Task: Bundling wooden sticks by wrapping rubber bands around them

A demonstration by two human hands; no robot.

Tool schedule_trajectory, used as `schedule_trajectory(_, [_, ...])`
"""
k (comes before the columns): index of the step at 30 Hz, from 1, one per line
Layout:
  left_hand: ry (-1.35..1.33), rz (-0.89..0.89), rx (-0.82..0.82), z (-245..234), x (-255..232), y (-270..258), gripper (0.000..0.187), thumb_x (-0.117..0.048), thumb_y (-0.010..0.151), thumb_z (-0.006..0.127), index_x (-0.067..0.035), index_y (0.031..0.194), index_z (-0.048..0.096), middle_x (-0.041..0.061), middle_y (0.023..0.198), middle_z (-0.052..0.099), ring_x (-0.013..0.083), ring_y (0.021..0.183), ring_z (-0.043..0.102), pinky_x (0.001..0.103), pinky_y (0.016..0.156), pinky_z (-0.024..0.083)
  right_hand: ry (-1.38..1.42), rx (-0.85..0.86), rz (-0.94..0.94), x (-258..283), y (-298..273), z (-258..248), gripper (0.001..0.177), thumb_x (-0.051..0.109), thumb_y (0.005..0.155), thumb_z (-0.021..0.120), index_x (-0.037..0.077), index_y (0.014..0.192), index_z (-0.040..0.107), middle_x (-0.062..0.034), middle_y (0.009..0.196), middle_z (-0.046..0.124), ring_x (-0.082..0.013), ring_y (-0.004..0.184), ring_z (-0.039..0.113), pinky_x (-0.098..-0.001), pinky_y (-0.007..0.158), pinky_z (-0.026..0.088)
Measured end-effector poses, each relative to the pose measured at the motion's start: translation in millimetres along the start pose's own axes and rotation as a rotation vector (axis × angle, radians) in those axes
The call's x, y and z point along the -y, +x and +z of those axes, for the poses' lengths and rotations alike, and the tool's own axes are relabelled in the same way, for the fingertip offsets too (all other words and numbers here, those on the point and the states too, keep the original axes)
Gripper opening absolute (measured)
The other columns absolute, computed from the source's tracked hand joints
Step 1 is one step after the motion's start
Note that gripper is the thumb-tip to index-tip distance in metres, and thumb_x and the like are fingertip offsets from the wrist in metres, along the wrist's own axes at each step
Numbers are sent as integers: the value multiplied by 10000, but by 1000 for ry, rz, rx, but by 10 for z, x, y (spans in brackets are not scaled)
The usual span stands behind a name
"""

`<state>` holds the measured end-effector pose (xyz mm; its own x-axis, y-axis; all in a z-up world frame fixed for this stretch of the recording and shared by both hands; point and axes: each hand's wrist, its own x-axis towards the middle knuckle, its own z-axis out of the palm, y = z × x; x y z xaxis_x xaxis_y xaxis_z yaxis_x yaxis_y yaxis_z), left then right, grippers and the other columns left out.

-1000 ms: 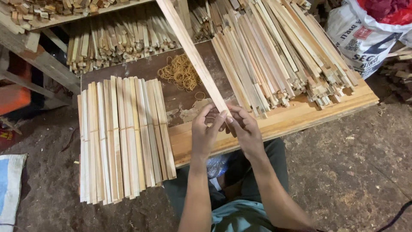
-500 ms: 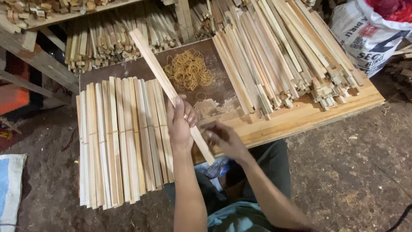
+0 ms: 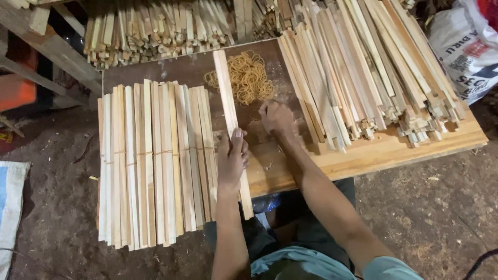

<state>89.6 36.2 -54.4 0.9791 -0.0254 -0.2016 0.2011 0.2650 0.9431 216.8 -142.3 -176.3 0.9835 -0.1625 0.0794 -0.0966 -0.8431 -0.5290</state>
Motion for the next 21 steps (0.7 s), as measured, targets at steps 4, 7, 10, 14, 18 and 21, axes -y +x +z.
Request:
schedule_trajectory(4, [56,22,4,-14,34,30,358,-415,1056,502,-65,1065,579,18,663,454,72,419,385,228,386,317,-212,136,14,101,77,34,207,190,878,614,104,690,614,-82,661,688,-289,651,727,-421,608,590])
schedule_trajectory(7, [79,49,15,-10,-34,8,427,-429,1054,508,-21,1143,595,37,697,466,74,441,355,254,419,307,163,-13,-205,211,-209,-273,117,84,912,573,110,812,627,-159,727,652,-403,741,699,-479,599,525])
schedule_trajectory(10, [158,120,68,11,6,5,483,-382,1052,547,34,1297,542,-13,559,391,44,392,337,229,400,312,624,120,-37,426,-696,-659,127,-75,885,606,34,923,661,-63,726,551,-236,731,604,-342,658,509])
schedule_trajectory(14, [242,187,114,106,-2,-60,578,-391,982,633,55,1285,425,208,1009,440,269,867,490,409,728,442,783,102,-219,586,-1065,-1073,176,-125,882,613,32,956,640,-114,754,626,-214,707,605,-331,651,537])
schedule_trajectory(18, [281,207,171,72,273,-33,374,-360,1026,558,15,1024,561,22,546,428,93,434,479,270,457,456,1226,77,-207,565,-1313,-1269,36,-29,992,616,-31,980,649,-90,746,586,-149,690,569,-310,657,577])
schedule_trajectory(21, [265,236,157,218,-186,-382,319,-256,1041,516,55,1079,575,22,572,370,95,440,385,300,452,436,1298,227,-33,539,-1537,-1481,131,53,1005,597,-24,1017,703,-84,750,603,-198,693,559,-314,735,533])
